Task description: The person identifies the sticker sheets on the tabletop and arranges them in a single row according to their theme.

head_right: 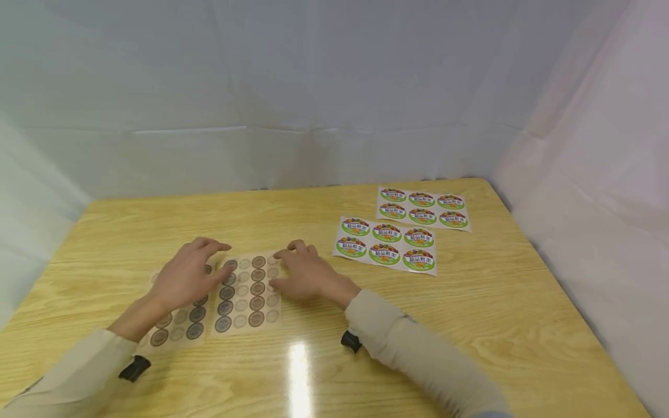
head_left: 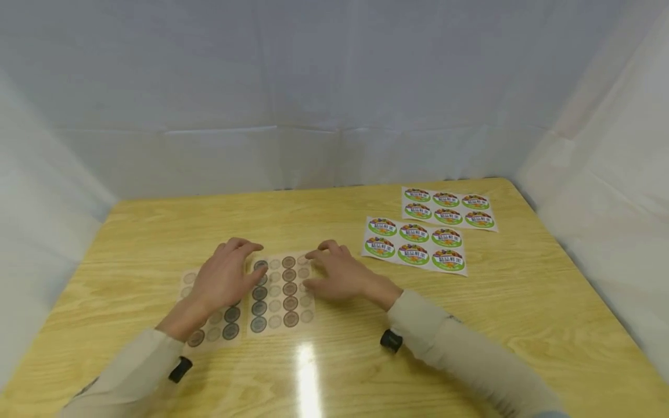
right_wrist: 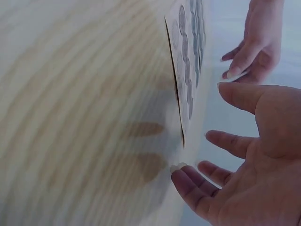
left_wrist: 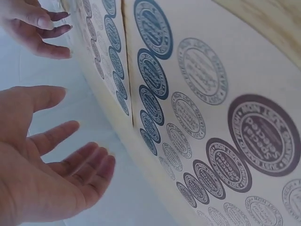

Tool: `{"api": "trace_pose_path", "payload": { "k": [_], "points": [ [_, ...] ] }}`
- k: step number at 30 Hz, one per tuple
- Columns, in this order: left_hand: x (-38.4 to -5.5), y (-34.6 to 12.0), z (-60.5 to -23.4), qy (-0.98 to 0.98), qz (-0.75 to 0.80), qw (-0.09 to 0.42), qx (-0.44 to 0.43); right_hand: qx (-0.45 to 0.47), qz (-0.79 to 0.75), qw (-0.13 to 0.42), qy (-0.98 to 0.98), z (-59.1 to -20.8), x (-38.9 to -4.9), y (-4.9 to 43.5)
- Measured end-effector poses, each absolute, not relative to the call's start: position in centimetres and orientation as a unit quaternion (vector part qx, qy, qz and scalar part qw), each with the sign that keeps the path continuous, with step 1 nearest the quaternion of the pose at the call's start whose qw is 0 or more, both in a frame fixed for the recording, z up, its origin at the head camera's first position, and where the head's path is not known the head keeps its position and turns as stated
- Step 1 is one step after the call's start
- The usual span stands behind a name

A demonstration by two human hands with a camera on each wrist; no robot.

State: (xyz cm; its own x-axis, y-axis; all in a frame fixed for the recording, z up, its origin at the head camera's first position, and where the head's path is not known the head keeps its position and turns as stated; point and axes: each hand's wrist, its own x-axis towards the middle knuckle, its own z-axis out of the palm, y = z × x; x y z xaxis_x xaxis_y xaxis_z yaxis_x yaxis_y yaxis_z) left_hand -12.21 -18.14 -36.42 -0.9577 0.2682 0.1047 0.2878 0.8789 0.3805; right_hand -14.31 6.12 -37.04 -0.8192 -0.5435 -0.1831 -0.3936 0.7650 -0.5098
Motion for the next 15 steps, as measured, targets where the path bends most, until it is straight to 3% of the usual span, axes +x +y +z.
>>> {"api": "trace_pose_path", "payload": {
  "k": [15],
  "points": [
    [-14.8,-16.2,-36.1,-0.926,-0.329,0.01,-0.187,-0.237,-0.298,0.137,0.914,-36.4,-16.4,12.1]
  ]
}}
